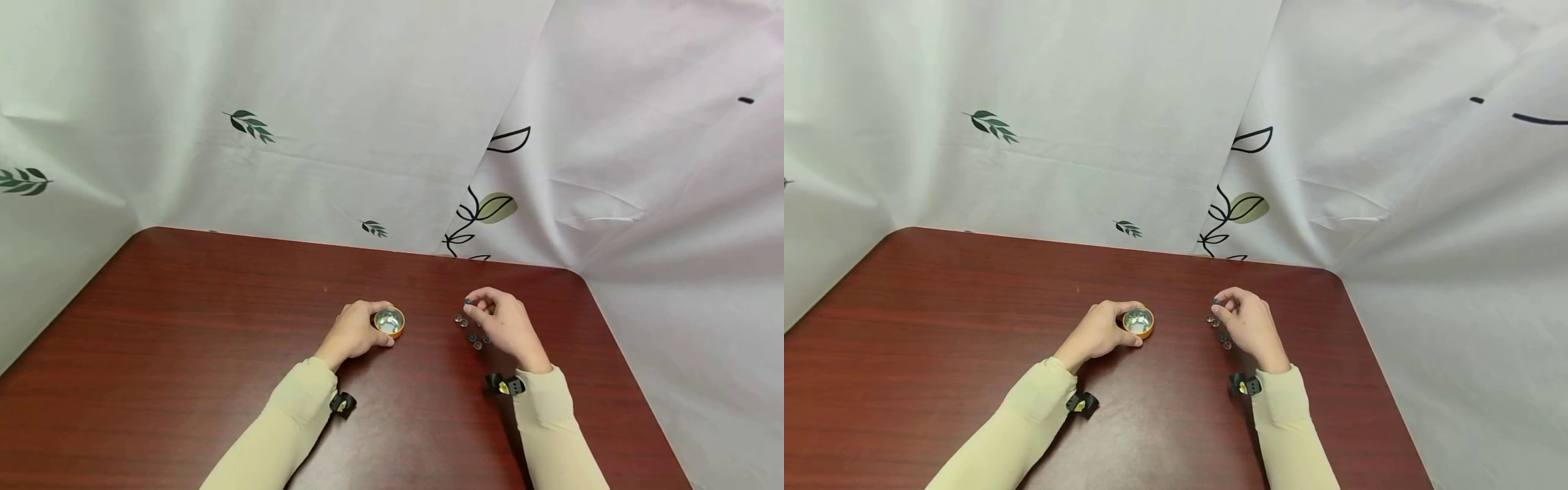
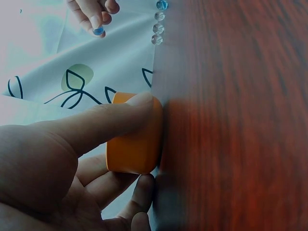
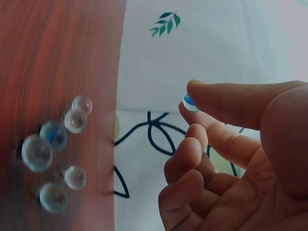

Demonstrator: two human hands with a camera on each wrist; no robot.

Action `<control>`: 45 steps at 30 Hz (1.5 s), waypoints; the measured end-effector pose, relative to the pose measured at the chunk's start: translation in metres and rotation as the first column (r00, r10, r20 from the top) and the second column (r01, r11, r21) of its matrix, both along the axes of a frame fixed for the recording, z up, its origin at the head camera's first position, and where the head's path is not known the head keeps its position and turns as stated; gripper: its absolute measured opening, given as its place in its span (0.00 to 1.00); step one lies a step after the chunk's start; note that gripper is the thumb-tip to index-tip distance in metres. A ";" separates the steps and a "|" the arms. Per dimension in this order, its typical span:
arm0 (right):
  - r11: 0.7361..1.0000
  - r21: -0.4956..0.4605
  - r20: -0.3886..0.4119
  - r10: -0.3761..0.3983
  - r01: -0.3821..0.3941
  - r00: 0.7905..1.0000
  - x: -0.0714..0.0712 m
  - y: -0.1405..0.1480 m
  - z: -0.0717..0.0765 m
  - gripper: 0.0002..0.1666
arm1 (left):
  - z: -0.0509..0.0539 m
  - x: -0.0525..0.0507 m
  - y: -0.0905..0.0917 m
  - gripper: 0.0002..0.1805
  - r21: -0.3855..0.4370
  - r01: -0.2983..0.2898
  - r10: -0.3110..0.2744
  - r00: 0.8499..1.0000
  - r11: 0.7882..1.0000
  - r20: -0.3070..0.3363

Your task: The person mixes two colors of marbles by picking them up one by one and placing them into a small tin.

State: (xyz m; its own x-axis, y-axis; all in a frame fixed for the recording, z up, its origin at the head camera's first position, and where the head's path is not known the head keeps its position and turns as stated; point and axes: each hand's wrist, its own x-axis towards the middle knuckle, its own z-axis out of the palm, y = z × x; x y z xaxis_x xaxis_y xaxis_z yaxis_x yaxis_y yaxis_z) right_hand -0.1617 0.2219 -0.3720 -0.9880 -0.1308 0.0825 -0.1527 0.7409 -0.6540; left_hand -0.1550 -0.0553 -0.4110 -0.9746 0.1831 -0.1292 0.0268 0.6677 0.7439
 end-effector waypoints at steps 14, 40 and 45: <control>0.998 -0.025 0.001 0.051 -0.051 0.999 0.002 -0.023 0.002 0.04 | 0.001 0.000 0.000 0.34 0.000 -0.003 0.003 1.000 1.000 -0.011; 0.989 -0.002 -0.046 0.149 -0.150 0.988 0.002 -0.062 -0.006 0.03 | -0.001 -0.001 -0.001 0.32 0.001 0.008 -0.008 1.000 1.000 -0.023; 0.988 0.004 -0.033 0.154 -0.154 0.987 0.002 -0.068 -0.006 0.03 | -0.001 -0.002 -0.002 0.32 0.001 0.014 -0.014 1.000 1.000 -0.028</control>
State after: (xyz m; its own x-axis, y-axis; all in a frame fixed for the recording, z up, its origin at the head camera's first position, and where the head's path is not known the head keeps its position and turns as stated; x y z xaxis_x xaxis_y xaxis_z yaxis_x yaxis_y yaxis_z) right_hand -0.1594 0.1535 -0.3775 -0.9526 -0.2818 0.1144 -0.2869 0.7076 -0.6457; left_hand -0.1568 -0.0568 -0.4118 -0.9750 0.1972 -0.1021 0.0569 0.6662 0.7436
